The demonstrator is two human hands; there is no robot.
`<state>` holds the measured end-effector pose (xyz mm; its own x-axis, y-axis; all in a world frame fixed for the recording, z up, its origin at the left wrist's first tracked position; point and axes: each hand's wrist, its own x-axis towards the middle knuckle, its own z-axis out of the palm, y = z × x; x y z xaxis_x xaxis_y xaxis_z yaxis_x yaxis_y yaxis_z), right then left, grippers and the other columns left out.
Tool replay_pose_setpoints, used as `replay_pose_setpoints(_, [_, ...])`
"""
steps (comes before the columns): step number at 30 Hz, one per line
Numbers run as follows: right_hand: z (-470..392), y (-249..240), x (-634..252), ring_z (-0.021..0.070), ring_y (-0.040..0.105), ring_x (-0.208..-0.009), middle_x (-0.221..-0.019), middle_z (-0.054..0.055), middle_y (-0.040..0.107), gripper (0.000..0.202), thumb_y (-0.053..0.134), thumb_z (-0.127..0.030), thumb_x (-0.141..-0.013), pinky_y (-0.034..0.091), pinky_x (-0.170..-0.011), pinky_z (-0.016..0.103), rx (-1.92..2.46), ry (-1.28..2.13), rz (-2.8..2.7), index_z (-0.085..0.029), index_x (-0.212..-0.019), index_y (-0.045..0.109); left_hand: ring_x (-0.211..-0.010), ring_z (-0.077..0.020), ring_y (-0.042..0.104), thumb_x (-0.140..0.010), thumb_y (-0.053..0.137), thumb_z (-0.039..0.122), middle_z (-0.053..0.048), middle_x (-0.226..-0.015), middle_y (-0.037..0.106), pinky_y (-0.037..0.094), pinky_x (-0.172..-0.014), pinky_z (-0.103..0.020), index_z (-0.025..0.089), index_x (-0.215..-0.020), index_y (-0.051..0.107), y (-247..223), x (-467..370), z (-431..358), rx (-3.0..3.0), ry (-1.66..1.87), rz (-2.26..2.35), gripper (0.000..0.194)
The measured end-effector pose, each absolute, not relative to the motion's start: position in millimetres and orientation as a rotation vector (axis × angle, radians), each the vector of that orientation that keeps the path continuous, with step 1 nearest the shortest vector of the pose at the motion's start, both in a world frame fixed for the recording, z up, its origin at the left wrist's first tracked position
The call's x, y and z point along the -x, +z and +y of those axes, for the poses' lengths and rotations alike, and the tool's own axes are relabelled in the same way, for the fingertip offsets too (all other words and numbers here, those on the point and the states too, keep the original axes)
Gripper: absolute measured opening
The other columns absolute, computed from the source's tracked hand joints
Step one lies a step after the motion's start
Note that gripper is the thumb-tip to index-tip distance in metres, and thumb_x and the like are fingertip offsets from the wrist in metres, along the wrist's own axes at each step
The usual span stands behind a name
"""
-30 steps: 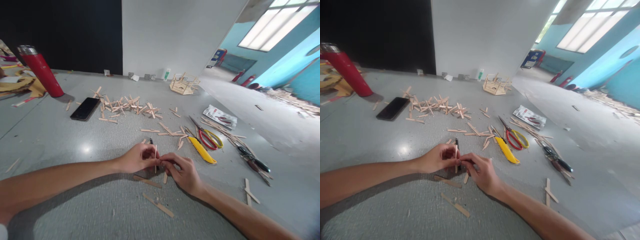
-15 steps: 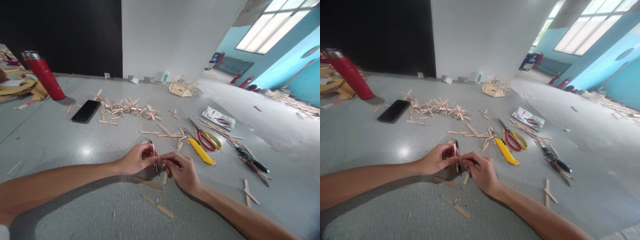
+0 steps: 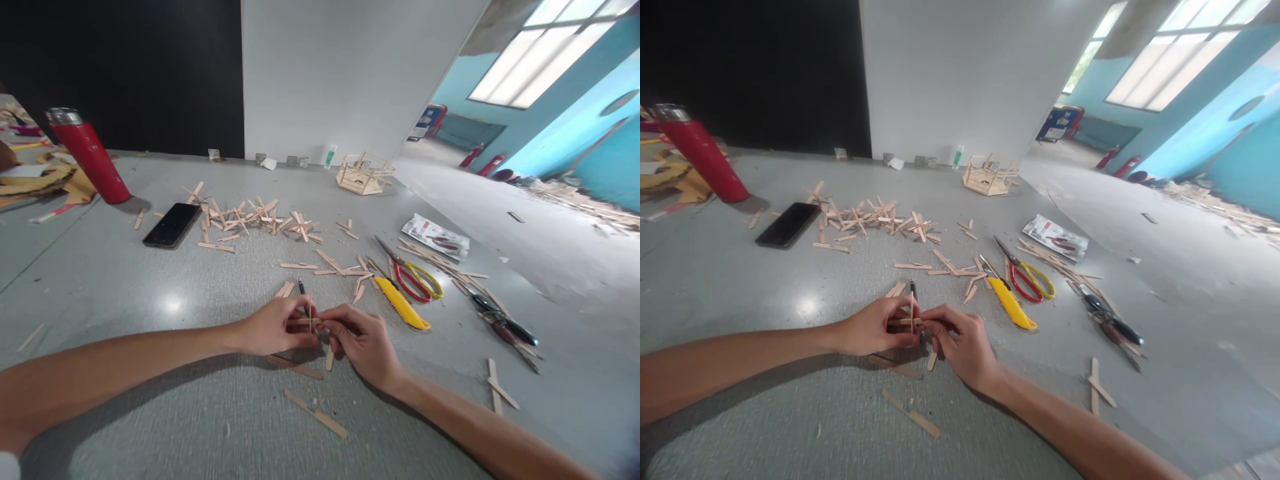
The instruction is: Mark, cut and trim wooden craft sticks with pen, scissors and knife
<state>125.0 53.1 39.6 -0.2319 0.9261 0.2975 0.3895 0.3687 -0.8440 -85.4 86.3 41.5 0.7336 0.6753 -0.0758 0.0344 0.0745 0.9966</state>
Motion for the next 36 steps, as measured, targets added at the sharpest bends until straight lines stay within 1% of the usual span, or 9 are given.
replay_pose_setpoints(6, [56.0, 37.7, -123.6, 0.0095, 0.055, -0.039, -0.048, -0.006, 0.06, 0.015, 0.059, -0.023, -0.094, 0.045, -0.044, 0.019, 1.162, 0.827, -1.753, -0.018, -0.088, 0.072, -0.056, -0.0116, 0.056, -0.086, 0.075, 0.048, -0.002, -0.08, 0.067, 0.046, -0.052, -0.025, 0.02, -0.096, 0.051, 41.0, 85.3, 86.6, -1.401, 0.501, 0.632, 0.039])
replay_pose_setpoints(10, [56.6, 37.6, -124.0, 0.01, 0.059, -0.043, -0.054, -0.004, 0.066, 0.014, 0.061, -0.023, -0.093, 0.048, -0.048, 0.019, 1.156, 0.815, -1.749, -0.018, -0.087, 0.073, -0.059, -0.0133, 0.062, -0.083, 0.078, 0.054, -0.006, -0.089, 0.071, 0.052, -0.051, -0.027, 0.02, -0.096, 0.048, 40.6, 83.4, 85.9, -1.291, 0.539, 0.614, 0.048])
replay_pose_setpoints(14, [56.3, 36.8, -125.1, 0.0099, 0.062, -0.046, -0.067, 0.0, 0.075, 0.012, 0.063, -0.022, -0.092, 0.051, -0.051, 0.02, 1.149, 0.808, -1.752, -0.019, -0.089, 0.074, -0.052, -0.0108, 0.061, -0.08, 0.081, 0.054, -0.005, -0.085, 0.072, 0.052, -0.048, -0.025, 0.019, -0.094, 0.047, 40.2, 82.9, 85.7, -1.246, 0.569, 0.625, 0.05])
replay_pose_setpoints(17, [57.1, 34.8, -125.5, 0.0096, 0.06, -0.044, -0.068, 0.001, 0.075, 0.014, 0.06, -0.023, -0.093, 0.049, -0.048, 0.02, 1.156, 0.818, -1.733, -0.019, -0.089, 0.073, -0.05, -0.0097, 0.06, -0.081, 0.08, 0.053, -0.003, -0.083, 0.072, 0.051, -0.047, -0.023, 0.019, -0.095, 0.048, 40.7, 83.7, 85.6, -1.245, 0.573, 0.628, 0.049])
replay_pose_setpoints(22, [58.2, 33.9, -124.7, 0.0099, 0.059, -0.043, -0.066, 0.002, 0.074, 0.015, 0.061, -0.026, -0.093, 0.049, -0.046, 0.02, 1.171, 0.849, -1.708, -0.018, -0.088, 0.072, -0.047, -0.0095, 0.064, -0.085, 0.078, 0.051, -0.006, -0.09, 0.075, 0.04, -0.043, -0.018, 0.02, -0.096, 0.047, 44.1, 84.1, 85.3, -1.259, 0.551, 0.641, 0.046])
replay_pose_setpoints(24, [58.9, 34.8, -124.3, 0.0101, 0.058, -0.042, -0.065, 0.001, 0.072, 0.016, 0.06, -0.027, -0.094, 0.048, -0.044, 0.021, 1.176, 0.863, -1.697, -0.018, -0.088, 0.071, -0.05, -0.0107, 0.065, -0.084, 0.078, 0.052, -0.006, -0.09, 0.075, 0.041, -0.045, -0.019, 0.019, -0.097, 0.048, 45.4, 84.2, 85.6, -1.284, 0.555, 0.652, 0.046])
replay_pose_setpoints(30, [61.3, 34.1, -126.0, 0.0102, 0.055, -0.041, -0.066, 0.001, 0.069, 0.019, 0.056, -0.034, -0.097, 0.045, -0.04, 0.022, 1.185, 0.883, -1.669, -0.018, -0.092, 0.065, -0.052, -0.0115, 0.062, -0.094, 0.059, 0.063, -0.01, -0.086, 0.074, 0.043, -0.048, -0.023, 0.013, -0.097, 0.064, 46.4, 84.6, 87.0, -1.412, 0.581, 0.694, 0.05])
replay_pose_setpoints(34, [55.3, 33.8, -128.1, 0.011, 0.058, -0.044, -0.073, 0.0, 0.073, 0.019, 0.053, -0.034, -0.1, 0.046, -0.044, 0.022, 1.21, 0.785, -1.722, -0.021, -0.114, 0.05, -0.05, -0.0134, 0.061, -0.094, 0.054, 0.069, -0.008, -0.078, 0.072, 0.045, -0.048, -0.024, 0.014, -0.091, 0.06, 45.4, 83.5, 86.4, -1.418, 0.563, 0.709, 0.055])
replay_pose_setpoints(36, [51.0, 34.9, -127.8, 0.0104, 0.057, -0.044, -0.069, -0.002, 0.072, 0.016, 0.057, -0.032, -0.098, 0.045, -0.046, 0.021, 1.237, 0.585, -1.901, -0.022, -0.108, 0.049, -0.05, -0.0142, 0.061, -0.094, 0.052, 0.071, -0.008, -0.078, 0.072, 0.045, -0.048, -0.025, 0.016, -0.094, 0.057, 45.7, 83.3, 85.5, -1.418, 0.559, 0.707, 0.056])
